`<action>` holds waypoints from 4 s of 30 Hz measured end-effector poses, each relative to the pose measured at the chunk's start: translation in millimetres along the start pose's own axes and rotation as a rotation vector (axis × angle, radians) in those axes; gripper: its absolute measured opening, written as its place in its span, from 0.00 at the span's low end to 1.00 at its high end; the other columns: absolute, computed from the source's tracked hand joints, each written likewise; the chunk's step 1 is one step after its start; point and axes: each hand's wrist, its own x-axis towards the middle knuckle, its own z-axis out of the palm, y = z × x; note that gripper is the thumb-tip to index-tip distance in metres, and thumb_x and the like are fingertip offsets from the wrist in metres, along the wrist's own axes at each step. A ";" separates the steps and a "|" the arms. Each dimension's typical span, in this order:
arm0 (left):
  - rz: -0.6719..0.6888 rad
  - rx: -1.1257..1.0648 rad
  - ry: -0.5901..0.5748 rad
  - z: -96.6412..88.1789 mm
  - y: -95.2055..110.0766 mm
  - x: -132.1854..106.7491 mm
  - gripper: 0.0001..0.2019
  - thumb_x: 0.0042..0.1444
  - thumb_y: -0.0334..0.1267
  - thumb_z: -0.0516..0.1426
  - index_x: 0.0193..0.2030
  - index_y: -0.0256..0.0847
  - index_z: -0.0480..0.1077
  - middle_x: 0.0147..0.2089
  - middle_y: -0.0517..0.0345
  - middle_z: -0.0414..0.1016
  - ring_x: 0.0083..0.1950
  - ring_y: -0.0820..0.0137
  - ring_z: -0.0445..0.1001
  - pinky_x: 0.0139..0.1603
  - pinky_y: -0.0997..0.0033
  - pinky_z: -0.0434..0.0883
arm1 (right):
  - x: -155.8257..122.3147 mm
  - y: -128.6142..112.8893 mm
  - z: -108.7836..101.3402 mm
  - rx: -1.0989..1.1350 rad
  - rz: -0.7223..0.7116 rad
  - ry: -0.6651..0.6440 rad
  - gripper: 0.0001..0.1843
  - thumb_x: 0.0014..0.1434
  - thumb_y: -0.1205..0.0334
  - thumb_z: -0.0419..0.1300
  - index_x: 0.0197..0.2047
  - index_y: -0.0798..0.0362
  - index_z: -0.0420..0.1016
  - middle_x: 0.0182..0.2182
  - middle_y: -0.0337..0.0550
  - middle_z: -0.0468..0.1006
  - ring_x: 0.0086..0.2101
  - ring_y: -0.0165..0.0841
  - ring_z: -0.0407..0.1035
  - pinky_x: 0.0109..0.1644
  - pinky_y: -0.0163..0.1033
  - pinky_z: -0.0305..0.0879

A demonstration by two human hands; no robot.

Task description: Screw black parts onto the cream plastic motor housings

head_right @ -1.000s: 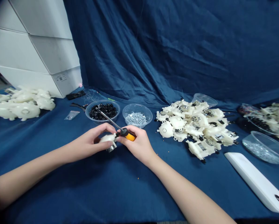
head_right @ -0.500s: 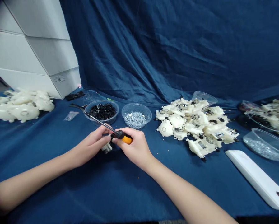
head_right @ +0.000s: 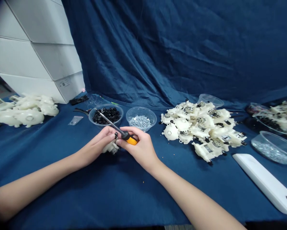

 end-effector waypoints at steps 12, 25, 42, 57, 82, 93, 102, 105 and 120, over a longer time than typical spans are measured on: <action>0.136 -0.210 0.266 0.2 15.5 -9.6 0.12 0.71 0.47 0.49 0.48 0.40 0.65 0.48 0.53 0.73 0.40 0.71 0.71 0.39 0.71 0.71 | -15.4 5.9 -73.7 -0.638 -0.358 -0.120 0.18 0.69 0.62 0.58 0.61 0.46 0.69 0.48 0.44 0.79 0.44 0.34 0.75 0.47 0.39 0.71; 0.288 -0.122 0.370 3.4 10.7 -11.0 0.07 0.72 0.41 0.49 0.47 0.41 0.63 0.51 0.52 0.72 0.48 0.69 0.73 0.42 0.70 0.75 | -19.8 3.0 -77.0 -0.822 -0.721 -0.002 0.28 0.61 0.72 0.66 0.62 0.44 0.73 0.43 0.43 0.83 0.36 0.31 0.77 0.40 0.38 0.72; 0.364 -0.084 0.371 2.8 7.5 -12.2 0.05 0.72 0.40 0.49 0.48 0.43 0.62 0.50 0.53 0.72 0.51 0.67 0.72 0.42 0.69 0.74 | -21.5 0.2 -76.2 -0.792 -0.714 -0.028 0.27 0.61 0.72 0.66 0.62 0.45 0.74 0.43 0.43 0.83 0.36 0.32 0.77 0.40 0.38 0.73; 0.398 -0.085 0.355 1.9 5.6 -11.0 0.03 0.72 0.38 0.49 0.47 0.44 0.61 0.50 0.53 0.71 0.58 0.64 0.70 0.46 0.67 0.73 | -22.9 -0.3 -76.7 -0.782 -0.708 -0.022 0.28 0.61 0.72 0.66 0.62 0.44 0.74 0.43 0.43 0.83 0.37 0.33 0.78 0.40 0.38 0.73; 0.412 0.012 0.324 -3.9 4.4 -9.5 0.04 0.73 0.39 0.49 0.47 0.43 0.61 0.49 0.54 0.72 0.57 0.65 0.69 0.51 0.64 0.69 | -23.7 -1.9 -69.2 -0.458 -0.116 -0.238 0.11 0.68 0.59 0.60 0.53 0.47 0.78 0.37 0.40 0.78 0.33 0.30 0.74 0.35 0.35 0.70; 0.277 -0.055 0.332 0.8 7.1 -9.7 0.07 0.72 0.42 0.50 0.46 0.41 0.62 0.49 0.54 0.72 0.50 0.69 0.72 0.41 0.71 0.73 | -24.0 -5.7 -75.9 -0.721 -0.582 0.035 0.17 0.61 0.69 0.67 0.53 0.49 0.78 0.41 0.43 0.82 0.37 0.31 0.76 0.42 0.36 0.72; 0.231 -0.102 0.363 4.6 8.5 -10.1 0.09 0.72 0.43 0.49 0.47 0.41 0.65 0.48 0.53 0.72 0.49 0.67 0.73 0.41 0.70 0.73 | -21.9 -16.0 -77.0 -0.368 0.054 -0.156 0.17 0.54 0.57 0.73 0.43 0.50 0.72 0.34 0.38 0.76 0.31 0.29 0.73 0.31 0.32 0.70; 0.232 -0.107 0.398 5.4 10.8 -11.1 0.09 0.72 0.43 0.50 0.47 0.42 0.65 0.48 0.54 0.72 0.49 0.68 0.74 0.41 0.70 0.73 | -25.5 -11.5 -76.9 -0.681 -0.448 0.021 0.12 0.59 0.66 0.69 0.47 0.50 0.78 0.38 0.43 0.78 0.36 0.31 0.74 0.39 0.35 0.71; 0.244 -0.066 0.444 6.2 13.9 -14.7 0.08 0.72 0.43 0.50 0.47 0.42 0.65 0.47 0.55 0.71 0.48 0.69 0.73 0.42 0.69 0.73 | -24.1 -16.9 -76.8 -0.472 -0.077 -0.084 0.14 0.57 0.57 0.72 0.43 0.50 0.75 0.37 0.42 0.80 0.31 0.31 0.75 0.35 0.35 0.72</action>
